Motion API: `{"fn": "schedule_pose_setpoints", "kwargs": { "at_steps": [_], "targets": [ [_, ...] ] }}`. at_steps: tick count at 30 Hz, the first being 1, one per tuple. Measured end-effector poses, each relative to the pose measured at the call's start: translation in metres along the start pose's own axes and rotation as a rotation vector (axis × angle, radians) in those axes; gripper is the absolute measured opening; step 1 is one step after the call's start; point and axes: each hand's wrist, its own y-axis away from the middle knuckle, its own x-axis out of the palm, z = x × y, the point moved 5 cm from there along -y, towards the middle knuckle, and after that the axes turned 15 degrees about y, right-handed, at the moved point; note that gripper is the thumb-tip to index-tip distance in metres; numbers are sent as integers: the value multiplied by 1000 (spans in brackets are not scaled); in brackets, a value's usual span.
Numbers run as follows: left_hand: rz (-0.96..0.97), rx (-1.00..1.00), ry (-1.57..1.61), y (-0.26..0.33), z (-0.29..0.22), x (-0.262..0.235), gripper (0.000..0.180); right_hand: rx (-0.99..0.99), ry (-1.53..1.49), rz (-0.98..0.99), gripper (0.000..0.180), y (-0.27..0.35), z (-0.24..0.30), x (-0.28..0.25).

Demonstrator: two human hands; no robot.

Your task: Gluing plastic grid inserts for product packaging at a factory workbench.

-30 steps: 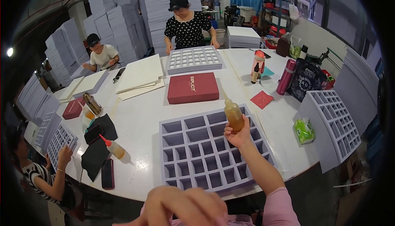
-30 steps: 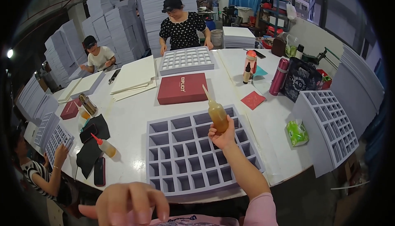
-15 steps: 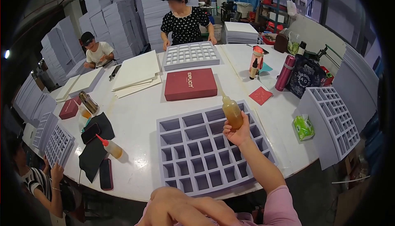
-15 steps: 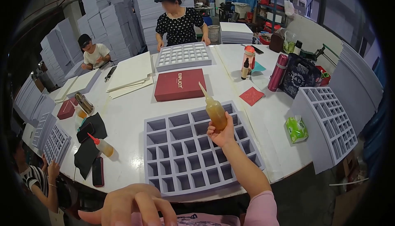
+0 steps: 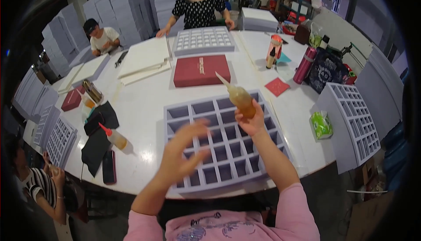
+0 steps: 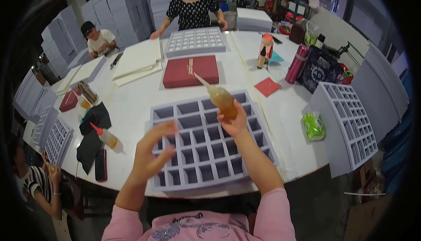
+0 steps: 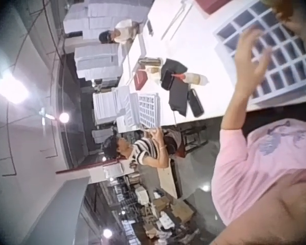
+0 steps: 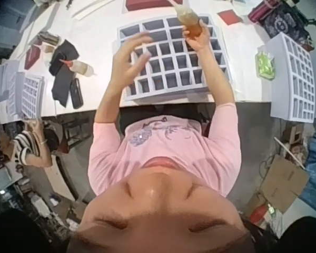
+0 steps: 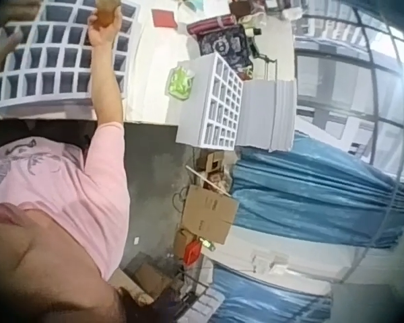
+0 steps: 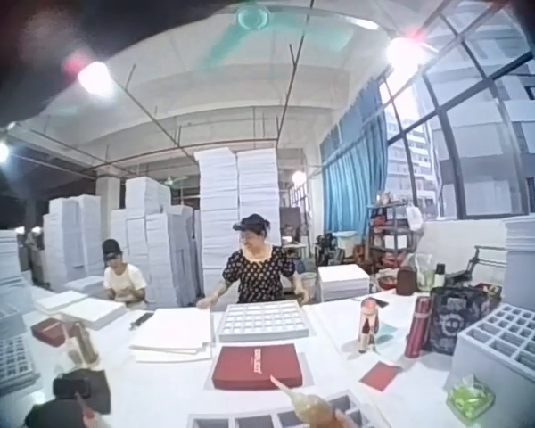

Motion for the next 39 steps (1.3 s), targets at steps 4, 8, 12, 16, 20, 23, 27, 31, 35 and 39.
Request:
{"fn": "schedule_pose_setpoints", "kwargs": {
  "at_steps": [4, 8, 12, 16, 20, 23, 27, 31, 35, 39],
  "targets": [
    [-197, -729, -997, 80, 131, -47, 69, -76, 95, 11, 27, 7, 14, 18],
    [-353, -569, -337, 132, 193, -65, 55, -191, 237, -118, 28, 19, 28, 32],
    [-651, -325, -81, 127, 155, -53, 46, -345, 384, -111, 37, 44, 46, 52],
    [-851, -349, 629, 145, 120, -16, 41, -417, 614, -155, 38, 71, 76, 68],
    [-651, -598, 1101, 177, 95, 64, 27, -433, 842, -235, 41, 71, 99, 66],
    [-488, -884, 1404, 202, 94, 95, 32, -450, 1093, -369, 52, 61, 98, 62],
    [-335, -1062, 1489, 210, 104, 96, 37, -442, 1278, -465, 54, 42, 92, 38],
    [-150, -1076, 1446, 220, 109, 99, 44, -434, 1207, -534, 58, 20, 86, 7],
    [-88, -1092, 1424, 216, 105, 98, 44, -447, 1126, -585, 59, 9, 81, -5],
    [-53, -1092, 1412, 215, 107, 99, 45, -457, 1115, -601, 58, 2, 79, -10]
  ]
}}
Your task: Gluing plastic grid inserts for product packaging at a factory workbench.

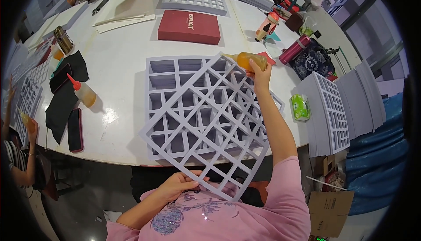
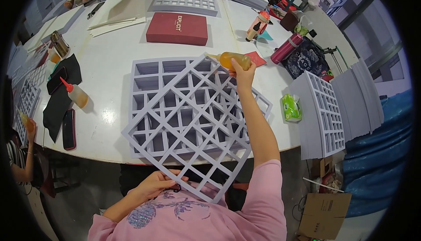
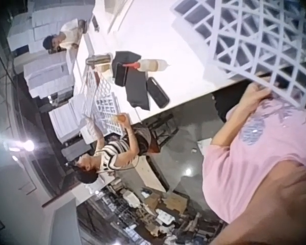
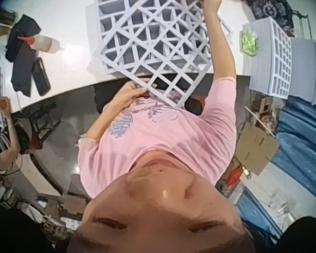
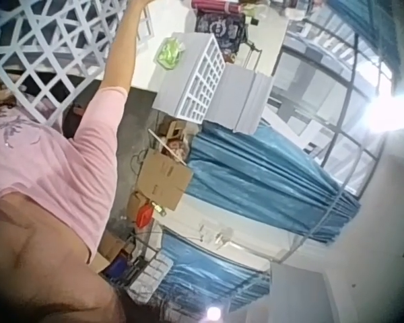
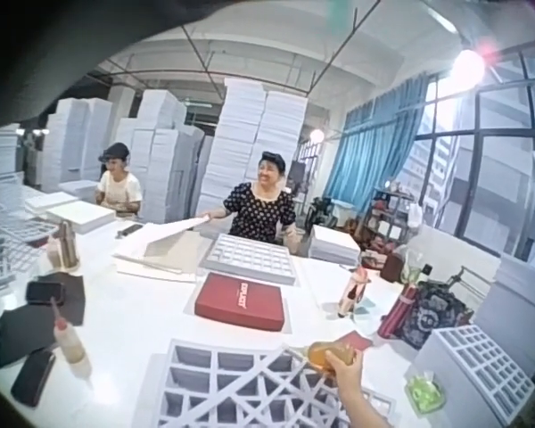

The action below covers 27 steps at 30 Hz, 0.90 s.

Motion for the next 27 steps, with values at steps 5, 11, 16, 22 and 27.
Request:
{"fn": "schedule_pose_setpoints", "kwargs": {
  "at_steps": [5, 11, 16, 22, 27],
  "targets": [
    [19, -15, -14, -1, -1, -2, 46, 26, 2, 23, 56, 14, 5, -1],
    [52, -24, -32, -6, -3, -2, 48, 83, -61, 176, 52, 66, 9, 5],
    [74, -12, -34, -2, -1, -3, 50, 137, -88, 331, 45, 127, 27, 28],
    [74, -7, -14, -4, 5, -11, 46, 180, -115, 486, 48, 189, 36, 49],
    [91, 2, -26, -7, 6, -6, 44, 215, -115, 640, 52, 235, 47, 65]
  ]
}}
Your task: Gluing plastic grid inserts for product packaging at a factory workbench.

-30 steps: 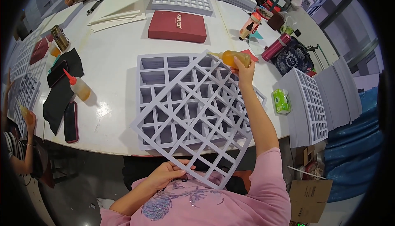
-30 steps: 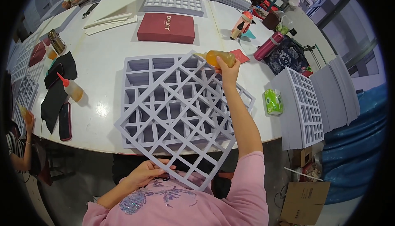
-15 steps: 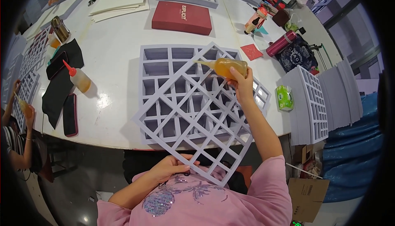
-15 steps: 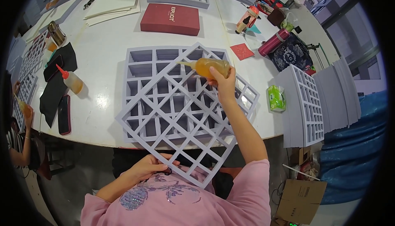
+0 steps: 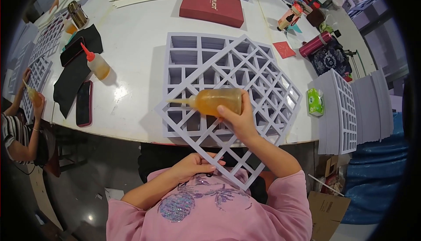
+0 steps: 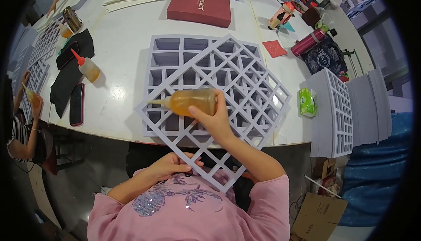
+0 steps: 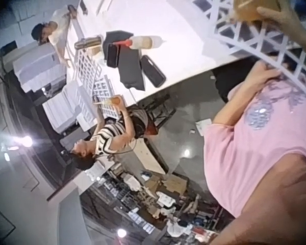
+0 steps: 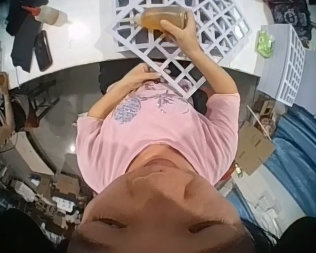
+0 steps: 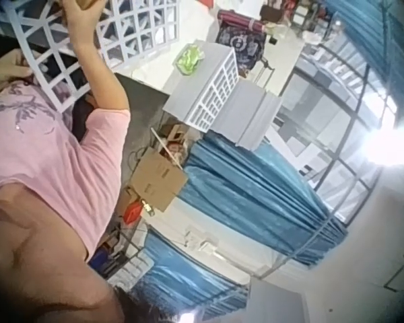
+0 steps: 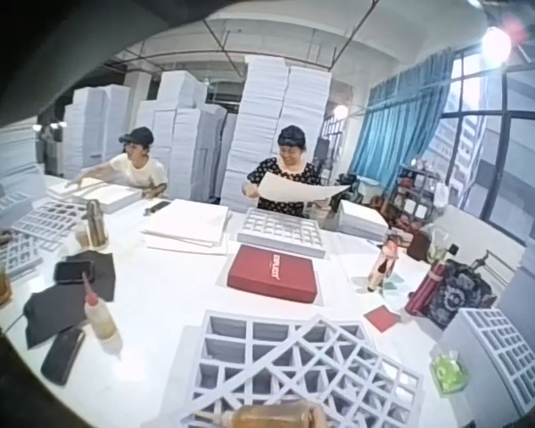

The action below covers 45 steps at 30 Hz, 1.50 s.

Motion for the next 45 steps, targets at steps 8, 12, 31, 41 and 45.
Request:
{"fn": "schedule_pose_setpoints", "kwargs": {
  "at_steps": [8, 12, 31, 41, 45],
  "targets": [
    [-95, 197, 23, 0, -8, -2, 39, 191, -416, 108, 40, 0, 8, -17],
    [-183, 318, 94, 4, -18, -9, 35, -76, -211, -316, 38, -26, 18, -119],
    [-125, 103, 54, -2, -6, -5, 41, -85, 43, -730, 58, -45, -2, -245],
    [-119, 82, 49, -3, -7, -11, 42, -14, -30, -477, 46, 15, -3, -154],
    [-106, 88, 70, -2, -8, -7, 43, 16, -33, -410, 45, 36, -4, -114]
  ]
}}
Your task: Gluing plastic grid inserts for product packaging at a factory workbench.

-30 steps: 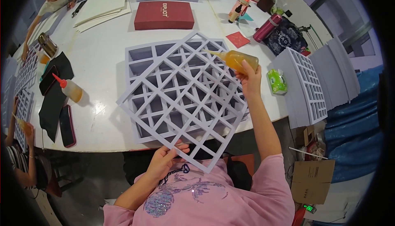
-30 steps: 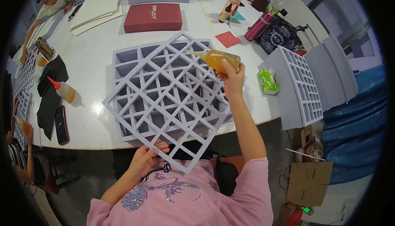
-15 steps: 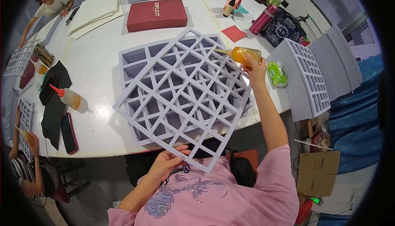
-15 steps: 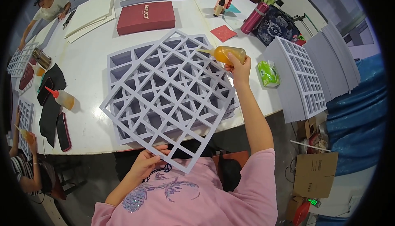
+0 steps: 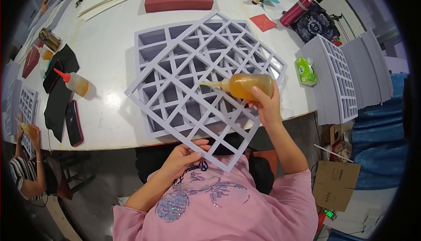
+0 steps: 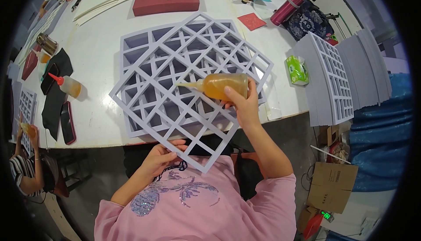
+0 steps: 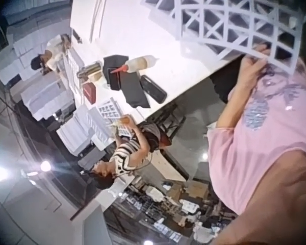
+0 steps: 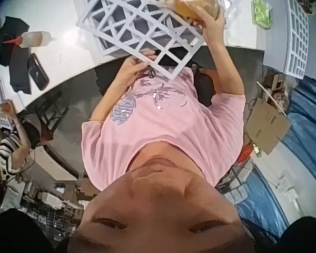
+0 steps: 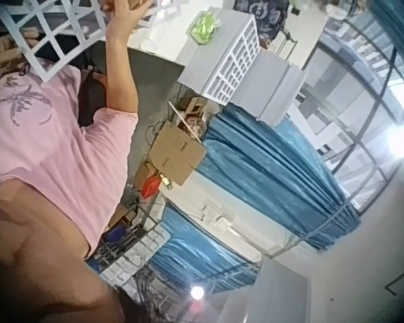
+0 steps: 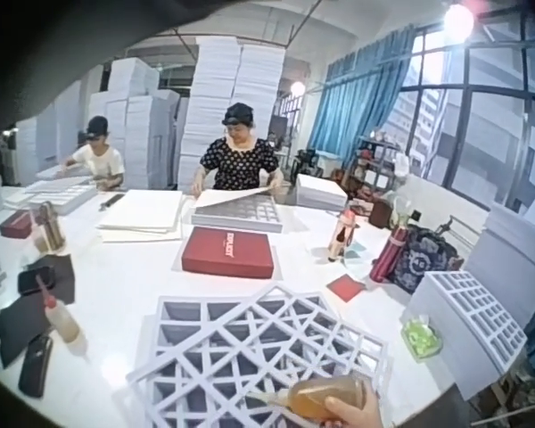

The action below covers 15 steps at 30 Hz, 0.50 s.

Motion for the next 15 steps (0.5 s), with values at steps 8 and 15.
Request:
{"fn": "schedule_pose_setpoints", "kwargs": {
  "at_steps": [8, 15],
  "targets": [
    [23, 2, -41, -1, 3, 6, 43, 33, -1, 271, 55, 61, -5, 46],
    [-6, 112, -242, -2, 0, 8, 33, 239, -292, 354, 49, 57, -3, 30]
  ]
}}
